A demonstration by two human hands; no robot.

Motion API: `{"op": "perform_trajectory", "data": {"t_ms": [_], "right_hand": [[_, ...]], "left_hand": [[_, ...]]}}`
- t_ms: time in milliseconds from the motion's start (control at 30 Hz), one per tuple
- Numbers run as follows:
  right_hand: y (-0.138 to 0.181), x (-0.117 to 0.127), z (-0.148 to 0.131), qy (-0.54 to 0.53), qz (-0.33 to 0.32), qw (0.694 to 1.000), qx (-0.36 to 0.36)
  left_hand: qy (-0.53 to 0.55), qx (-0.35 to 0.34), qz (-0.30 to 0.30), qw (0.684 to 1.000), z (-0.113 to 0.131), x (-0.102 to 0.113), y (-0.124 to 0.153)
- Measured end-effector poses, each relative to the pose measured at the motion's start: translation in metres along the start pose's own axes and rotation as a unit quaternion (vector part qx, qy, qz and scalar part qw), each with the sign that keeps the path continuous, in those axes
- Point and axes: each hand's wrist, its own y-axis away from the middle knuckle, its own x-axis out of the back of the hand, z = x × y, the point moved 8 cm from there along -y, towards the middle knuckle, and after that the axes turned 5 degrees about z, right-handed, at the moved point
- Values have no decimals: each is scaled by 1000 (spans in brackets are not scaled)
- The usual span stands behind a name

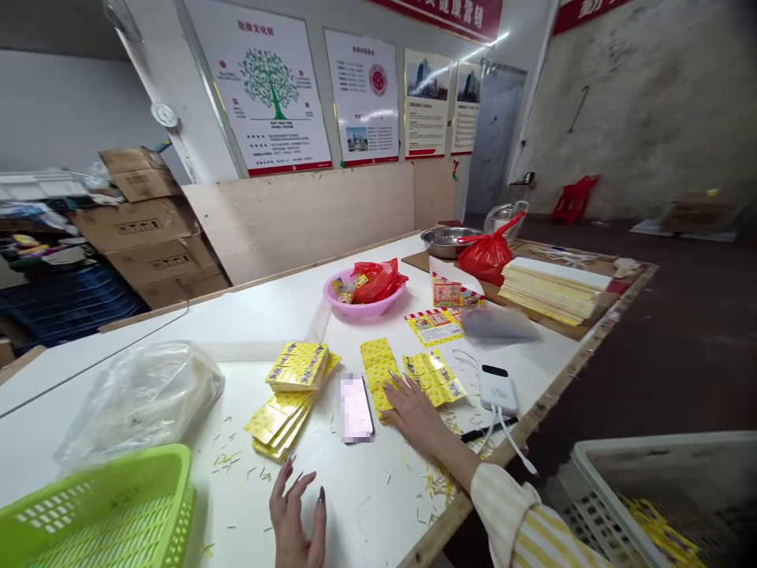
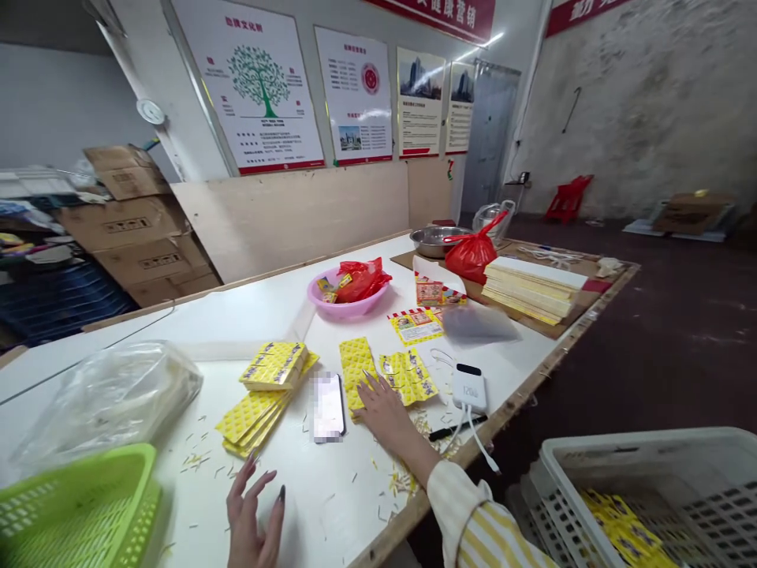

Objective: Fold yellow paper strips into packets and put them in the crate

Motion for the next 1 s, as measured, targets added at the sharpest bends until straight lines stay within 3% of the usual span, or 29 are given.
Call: {"op": "perform_trajectory", "data": {"t_ms": [300,500,700,1000], "right_hand": [[10,-5,0,-22,10,997,75],[6,-6,1,-4,17,995,98],[8,-10,-8,81,30,972,217],[-7,-13,2,130,37,972,194]], "left_hand": [[49,79,4,996,6,2,-2],[60,89,1,994,9,1,-2],[56,95,-6,994,12,0,-4],[36,91,4,995,12,4,-6]]}}
